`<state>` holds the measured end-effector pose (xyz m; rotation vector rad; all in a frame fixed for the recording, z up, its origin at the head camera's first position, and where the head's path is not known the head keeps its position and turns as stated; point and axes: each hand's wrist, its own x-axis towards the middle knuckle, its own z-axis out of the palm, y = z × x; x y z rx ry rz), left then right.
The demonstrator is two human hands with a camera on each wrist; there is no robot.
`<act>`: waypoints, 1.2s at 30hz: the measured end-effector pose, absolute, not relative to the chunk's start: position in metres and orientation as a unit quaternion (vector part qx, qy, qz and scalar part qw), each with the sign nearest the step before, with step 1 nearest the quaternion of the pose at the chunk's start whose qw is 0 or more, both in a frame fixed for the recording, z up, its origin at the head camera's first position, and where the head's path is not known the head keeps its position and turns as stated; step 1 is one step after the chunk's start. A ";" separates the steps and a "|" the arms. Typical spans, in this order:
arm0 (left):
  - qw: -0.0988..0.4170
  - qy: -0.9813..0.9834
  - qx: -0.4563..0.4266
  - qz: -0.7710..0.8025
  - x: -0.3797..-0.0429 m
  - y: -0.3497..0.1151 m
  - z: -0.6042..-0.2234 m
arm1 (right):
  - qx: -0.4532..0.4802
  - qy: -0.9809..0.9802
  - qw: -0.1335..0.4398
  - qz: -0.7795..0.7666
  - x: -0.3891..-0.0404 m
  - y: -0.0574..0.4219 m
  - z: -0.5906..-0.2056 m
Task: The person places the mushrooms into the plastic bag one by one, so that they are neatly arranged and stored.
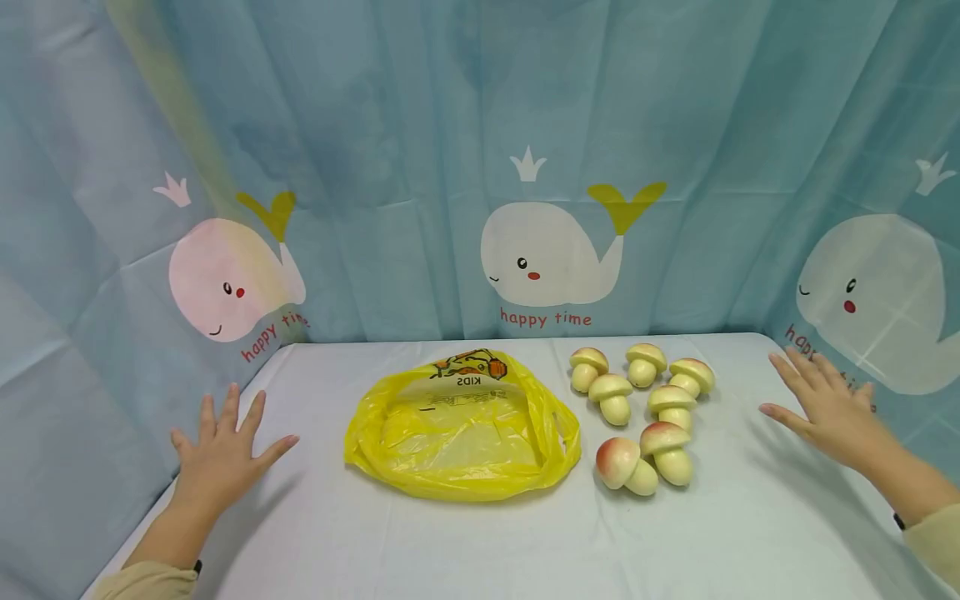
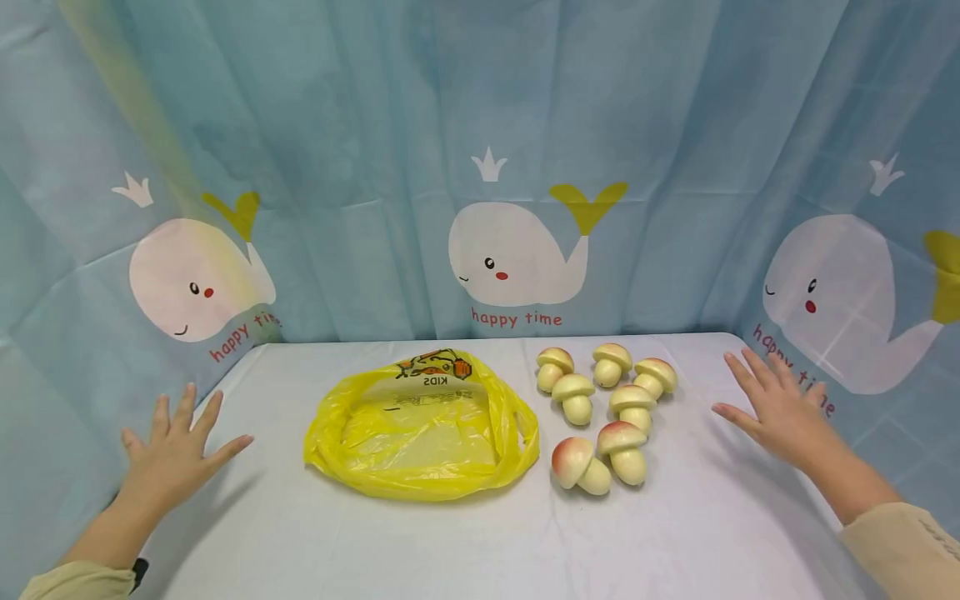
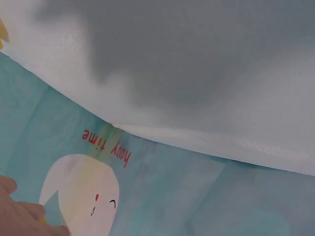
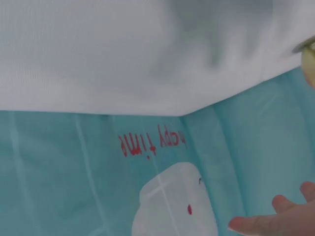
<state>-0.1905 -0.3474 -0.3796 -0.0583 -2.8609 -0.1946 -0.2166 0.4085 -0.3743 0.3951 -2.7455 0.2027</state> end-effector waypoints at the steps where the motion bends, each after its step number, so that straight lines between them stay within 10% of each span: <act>1: 0.135 -0.988 -0.019 -0.069 -0.191 -0.347 -0.379 | 0.145 -0.970 0.181 0.073 -0.216 0.407 -0.375; 14: 0.125 -0.982 -0.039 -0.136 -0.196 -0.343 -0.382 | 0.190 -0.955 0.178 0.141 -0.212 0.384 -0.378; 26: 0.013 -0.902 -0.034 -0.430 -0.207 -0.316 -0.373 | 0.144 -0.946 0.115 0.265 -0.199 0.345 -0.383; 36: -0.046 -0.783 0.060 -0.618 -0.227 -0.283 -0.371 | 0.085 -0.895 -0.061 0.435 -0.188 0.322 -0.383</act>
